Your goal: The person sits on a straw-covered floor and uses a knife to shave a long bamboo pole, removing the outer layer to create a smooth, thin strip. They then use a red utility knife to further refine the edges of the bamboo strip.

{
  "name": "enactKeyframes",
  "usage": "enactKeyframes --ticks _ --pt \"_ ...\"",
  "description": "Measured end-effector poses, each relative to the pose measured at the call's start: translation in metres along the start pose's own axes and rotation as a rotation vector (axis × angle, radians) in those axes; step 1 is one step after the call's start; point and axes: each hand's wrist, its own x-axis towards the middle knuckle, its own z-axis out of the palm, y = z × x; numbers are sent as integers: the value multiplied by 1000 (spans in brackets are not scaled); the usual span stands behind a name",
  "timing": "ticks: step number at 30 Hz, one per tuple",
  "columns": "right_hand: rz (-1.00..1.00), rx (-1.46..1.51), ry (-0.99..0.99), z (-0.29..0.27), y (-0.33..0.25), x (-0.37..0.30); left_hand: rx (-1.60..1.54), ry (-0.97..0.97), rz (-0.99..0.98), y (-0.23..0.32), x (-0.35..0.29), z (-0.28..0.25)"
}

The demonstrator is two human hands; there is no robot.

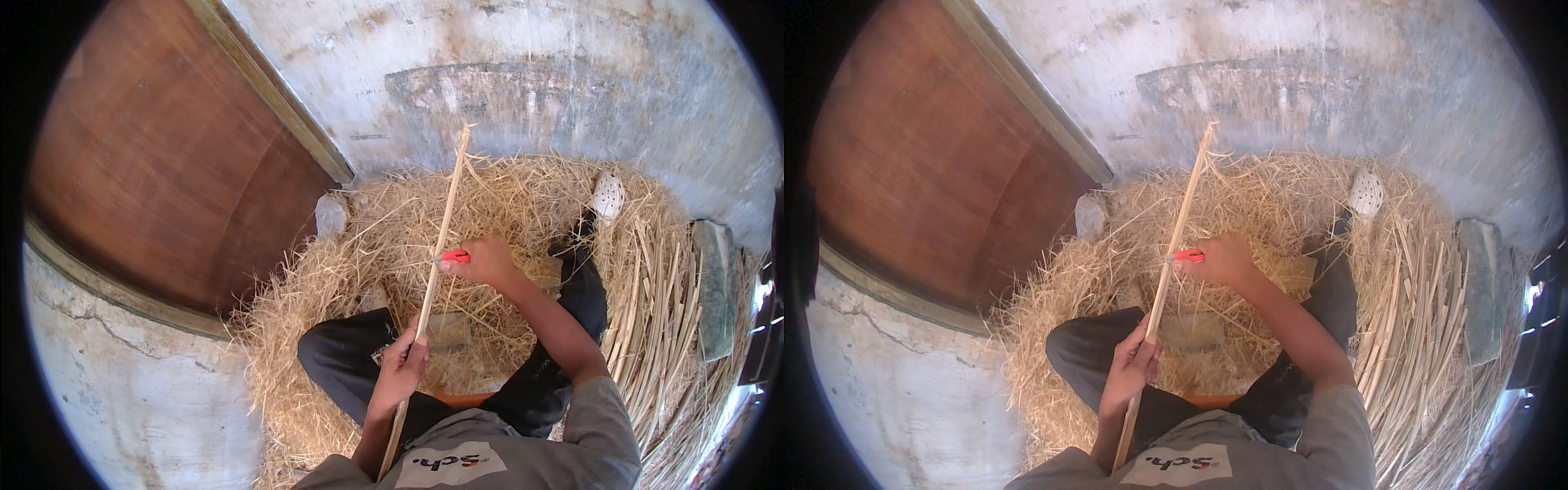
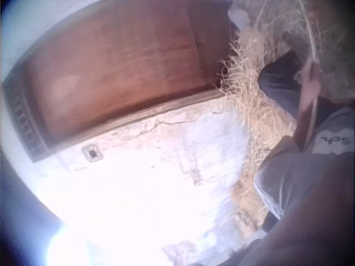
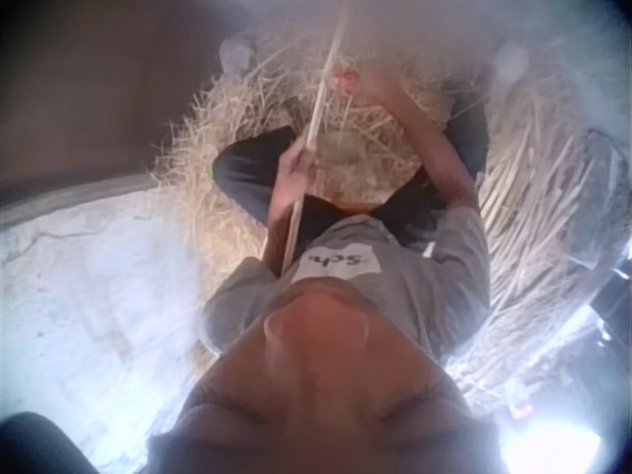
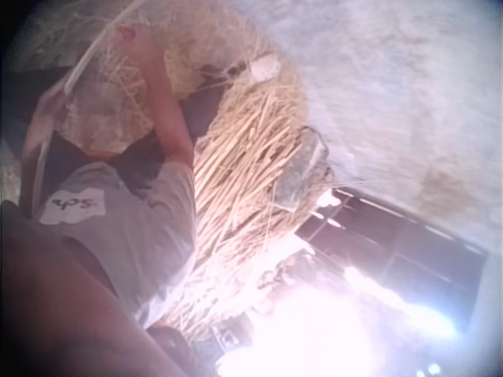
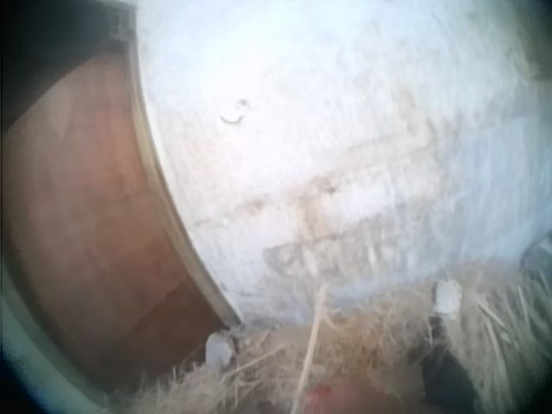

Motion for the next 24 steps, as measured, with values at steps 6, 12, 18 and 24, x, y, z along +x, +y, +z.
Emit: enactKeyframes --ticks 6,12,18,24 --pt "275 -85 -42 -24 25 20 -14 -33 -7 7 -10 11" --pt "167 -103 -181 -12 1 6 -24 -13 8 4 -7 5" --pt "194 -123 -3 -22 40 23 34 -38 35 6 -20 11" --pt "331 -71 111 -22 67 40 88 -42 51 -2 -26 12"
